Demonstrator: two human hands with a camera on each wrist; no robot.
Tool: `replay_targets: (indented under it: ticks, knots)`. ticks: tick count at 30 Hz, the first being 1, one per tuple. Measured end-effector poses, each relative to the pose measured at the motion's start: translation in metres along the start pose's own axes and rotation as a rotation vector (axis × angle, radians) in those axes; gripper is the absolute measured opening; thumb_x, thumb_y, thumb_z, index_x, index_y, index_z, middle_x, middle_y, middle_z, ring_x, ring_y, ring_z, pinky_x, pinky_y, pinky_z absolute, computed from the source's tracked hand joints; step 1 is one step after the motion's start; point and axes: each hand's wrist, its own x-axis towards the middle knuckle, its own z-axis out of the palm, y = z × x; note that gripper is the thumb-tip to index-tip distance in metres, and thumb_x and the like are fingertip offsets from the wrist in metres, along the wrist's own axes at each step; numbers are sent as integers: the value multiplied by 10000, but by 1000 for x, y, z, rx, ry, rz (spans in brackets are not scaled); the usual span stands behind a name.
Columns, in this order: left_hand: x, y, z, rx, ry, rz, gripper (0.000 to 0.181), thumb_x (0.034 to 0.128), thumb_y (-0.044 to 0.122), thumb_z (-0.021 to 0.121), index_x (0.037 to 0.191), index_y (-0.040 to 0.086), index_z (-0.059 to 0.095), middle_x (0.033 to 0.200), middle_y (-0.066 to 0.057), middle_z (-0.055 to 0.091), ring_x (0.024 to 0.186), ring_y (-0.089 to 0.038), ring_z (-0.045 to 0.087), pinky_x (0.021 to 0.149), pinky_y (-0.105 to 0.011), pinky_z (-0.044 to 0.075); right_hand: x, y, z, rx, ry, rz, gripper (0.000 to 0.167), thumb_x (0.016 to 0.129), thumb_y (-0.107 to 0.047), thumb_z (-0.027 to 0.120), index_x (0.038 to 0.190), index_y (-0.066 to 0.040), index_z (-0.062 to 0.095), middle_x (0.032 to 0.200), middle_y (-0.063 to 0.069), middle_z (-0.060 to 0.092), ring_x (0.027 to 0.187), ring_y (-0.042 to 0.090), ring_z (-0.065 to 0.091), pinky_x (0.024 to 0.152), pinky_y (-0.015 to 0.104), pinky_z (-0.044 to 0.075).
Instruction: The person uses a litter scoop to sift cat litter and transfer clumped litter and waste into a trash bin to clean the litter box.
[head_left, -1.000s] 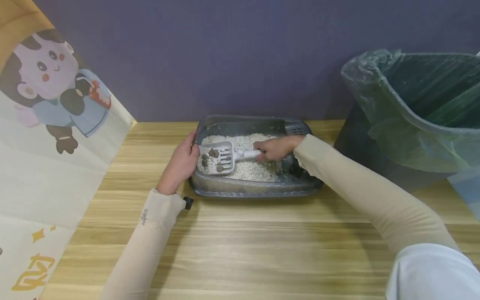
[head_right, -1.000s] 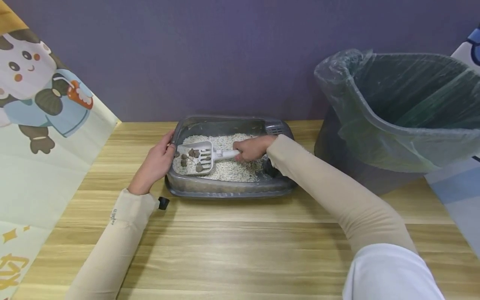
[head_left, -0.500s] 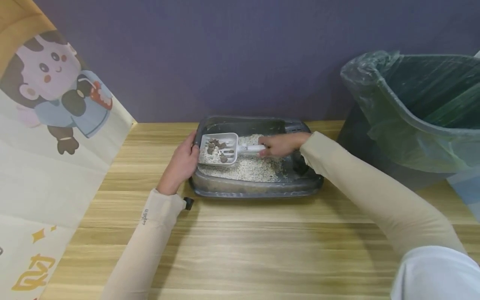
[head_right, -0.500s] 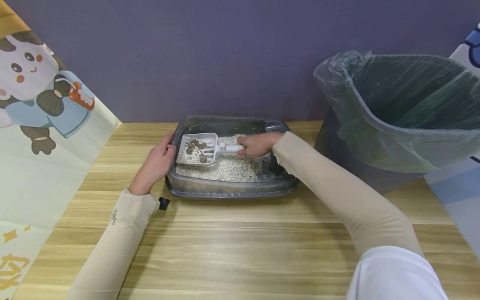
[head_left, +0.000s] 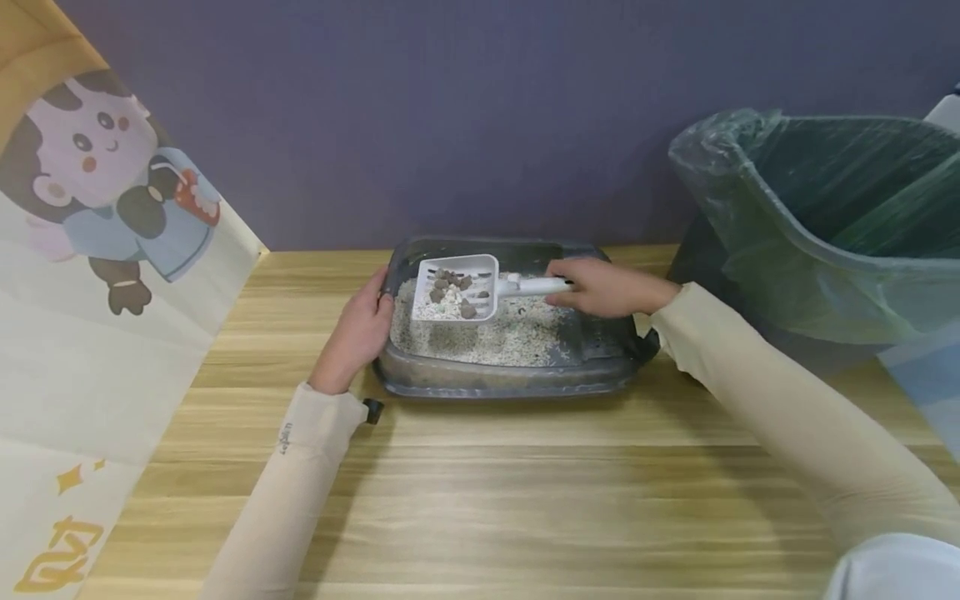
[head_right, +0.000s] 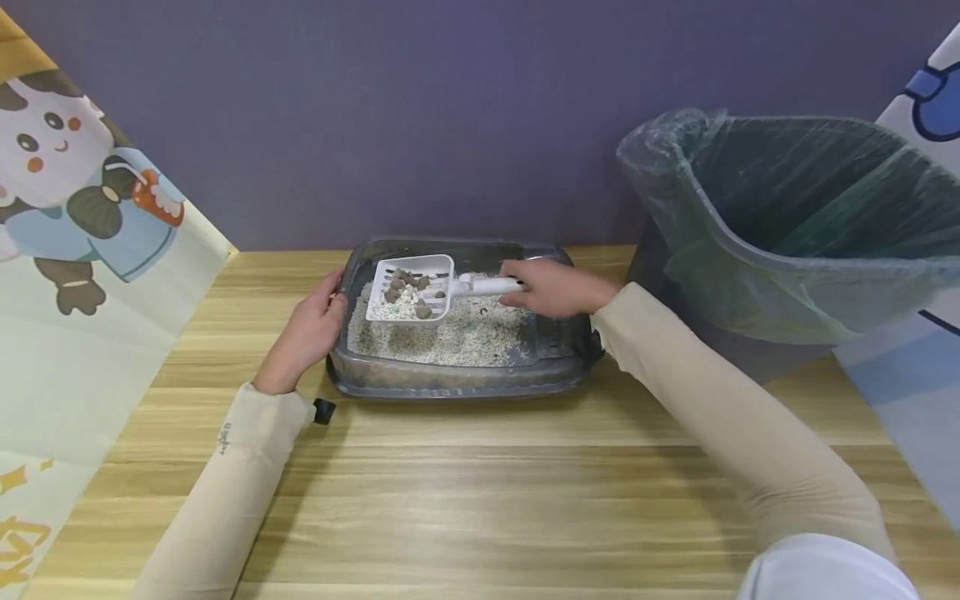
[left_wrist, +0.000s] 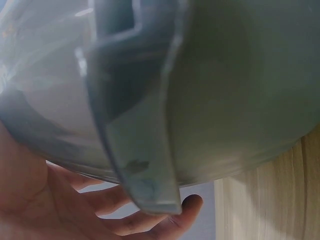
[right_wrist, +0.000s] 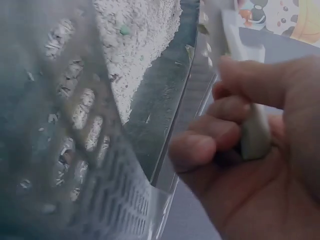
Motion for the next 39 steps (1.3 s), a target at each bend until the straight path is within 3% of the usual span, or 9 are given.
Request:
replay_targets:
  ticks: [7, 13, 18, 28, 39]
  knots:
    - [-1, -1, 1, 6, -5, -12, 523, 1007, 166, 331, 1510, 86, 210, 1485, -203, 300, 1340, -368, 296, 1094, -497, 238, -23, 5, 13, 23, 203, -44, 244, 978, -320, 511, 1117, -122, 542, 718, 28, 489, 496, 147, 398, 460, 304, 371]
    - [0, 0, 2, 4, -8, -7, 518, 1009, 166, 322, 1506, 66, 214, 1483, -208, 301, 1341, -369, 292, 1099, -489, 232, -40, 7, 23, 43, 307, -90, 272, 982, -319, 496, 1193, -150, 514, 709, 7, 489, 471, 140, 392, 437, 299, 369]
    - [-1, -2, 1, 22, -9, -8, 518, 1012, 175, 311, 1508, 66, 204, 1487, -205, 293, 1345, -366, 284, 1104, -482, 224, -52, 8, 32, 62, 336, -106, 316, 989, -322, 481, 1265, -169, 480, 718, -4, 505, 461, 138, 403, 425, 298, 378]
    - [-3, -3, -1, 14, -19, -10, 518, 1020, 215, 287, 1514, 88, 193, 1494, -190, 288, 1350, -358, 279, 1096, -498, 233, -66, 8, 40, 83, 380, -69, 310, 985, -347, 483, 1266, -218, 472, 717, -10, 499, 479, 138, 411, 432, 299, 386]
    - [-2, 0, -1, 13, -23, -5, 515, 1017, 183, 301, 1512, 83, 200, 1476, -211, 312, 1334, -373, 301, 1083, -513, 253, -72, 14, 43, 90, 371, -8, 306, 982, -331, 499, 1248, -181, 506, 692, 2, 502, 482, 144, 419, 428, 297, 381]
